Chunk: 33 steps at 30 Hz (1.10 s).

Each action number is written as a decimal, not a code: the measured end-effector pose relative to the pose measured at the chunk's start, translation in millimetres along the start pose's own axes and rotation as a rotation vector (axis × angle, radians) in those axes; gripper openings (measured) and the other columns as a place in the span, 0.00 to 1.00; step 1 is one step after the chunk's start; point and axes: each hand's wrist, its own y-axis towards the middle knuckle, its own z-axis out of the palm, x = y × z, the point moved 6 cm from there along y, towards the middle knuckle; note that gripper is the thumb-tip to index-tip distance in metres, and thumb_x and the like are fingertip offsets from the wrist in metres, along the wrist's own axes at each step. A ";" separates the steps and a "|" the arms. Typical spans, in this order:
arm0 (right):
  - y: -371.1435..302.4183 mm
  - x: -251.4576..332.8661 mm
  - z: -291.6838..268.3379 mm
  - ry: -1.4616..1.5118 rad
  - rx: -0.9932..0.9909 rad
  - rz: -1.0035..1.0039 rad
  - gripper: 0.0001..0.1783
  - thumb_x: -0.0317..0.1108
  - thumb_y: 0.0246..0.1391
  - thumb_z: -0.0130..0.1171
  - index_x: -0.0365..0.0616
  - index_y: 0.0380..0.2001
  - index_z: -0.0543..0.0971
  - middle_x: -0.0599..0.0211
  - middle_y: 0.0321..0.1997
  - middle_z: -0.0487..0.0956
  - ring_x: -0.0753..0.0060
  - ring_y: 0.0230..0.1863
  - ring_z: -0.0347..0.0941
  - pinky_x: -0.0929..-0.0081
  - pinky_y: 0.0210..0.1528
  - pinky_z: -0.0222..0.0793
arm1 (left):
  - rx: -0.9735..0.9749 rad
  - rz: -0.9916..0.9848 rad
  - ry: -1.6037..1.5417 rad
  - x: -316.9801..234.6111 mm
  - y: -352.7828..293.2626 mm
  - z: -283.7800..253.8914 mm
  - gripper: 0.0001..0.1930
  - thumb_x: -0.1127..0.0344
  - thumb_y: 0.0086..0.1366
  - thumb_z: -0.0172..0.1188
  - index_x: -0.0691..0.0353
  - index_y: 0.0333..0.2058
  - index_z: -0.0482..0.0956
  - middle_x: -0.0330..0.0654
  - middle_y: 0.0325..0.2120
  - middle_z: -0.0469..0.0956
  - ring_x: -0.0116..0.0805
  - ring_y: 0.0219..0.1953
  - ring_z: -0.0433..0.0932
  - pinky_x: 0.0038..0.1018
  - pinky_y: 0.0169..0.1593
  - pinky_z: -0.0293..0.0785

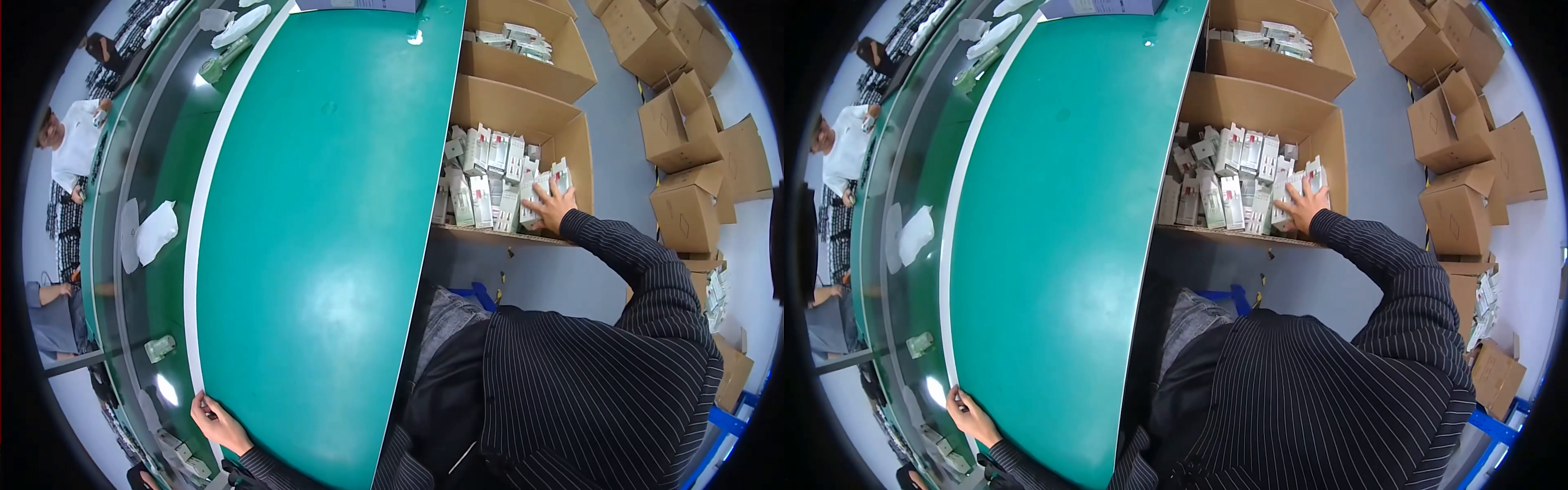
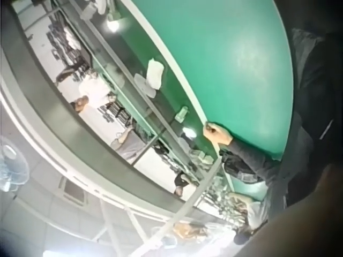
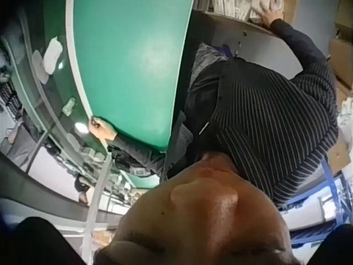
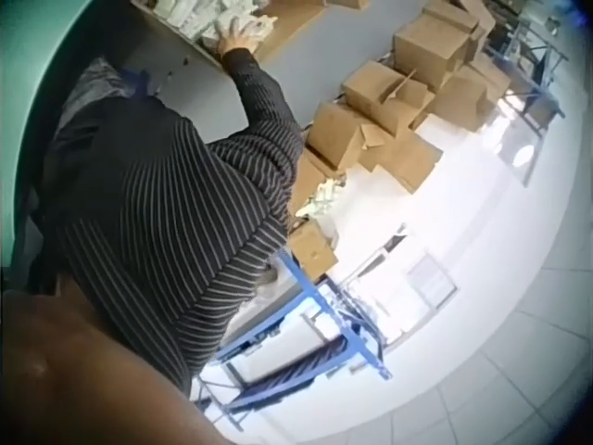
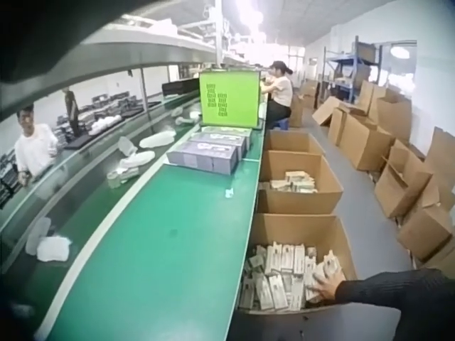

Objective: Packaging items from a conveyor belt into cardboard shipping boxes.

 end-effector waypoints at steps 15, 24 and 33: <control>22.2 33.6 35.1 0.395 -0.063 -0.141 0.42 0.59 0.64 0.57 0.79 0.77 0.52 0.59 0.84 0.42 0.31 0.80 0.38 0.15 0.59 0.59 | 0.008 -0.001 0.022 0.9 5.4 -2.2 0.12 0.66 0.75 0.56 0.65 0.50 0.81 0.42 0.41 0.79 0.31 0.33 0.71 0.30 0.39 0.71; 35.8 28.4 75.2 0.651 -0.064 -0.323 0.44 0.36 0.62 0.56 0.72 0.78 0.50 0.49 0.82 0.43 0.22 0.79 0.34 0.26 0.63 0.65 | 0.009 -0.004 0.013 1.5 9.5 3.0 0.13 0.65 0.75 0.56 0.65 0.51 0.80 0.41 0.41 0.80 0.31 0.33 0.70 0.30 0.39 0.71; 53.6 -35.5 7.6 0.789 0.307 0.090 0.33 0.44 0.67 0.50 0.63 0.74 0.60 0.57 0.81 0.52 0.49 0.81 0.46 0.29 0.73 0.48 | 0.007 0.007 0.051 12.6 7.5 7.6 0.14 0.64 0.75 0.54 0.64 0.52 0.81 0.40 0.41 0.80 0.31 0.32 0.70 0.31 0.39 0.71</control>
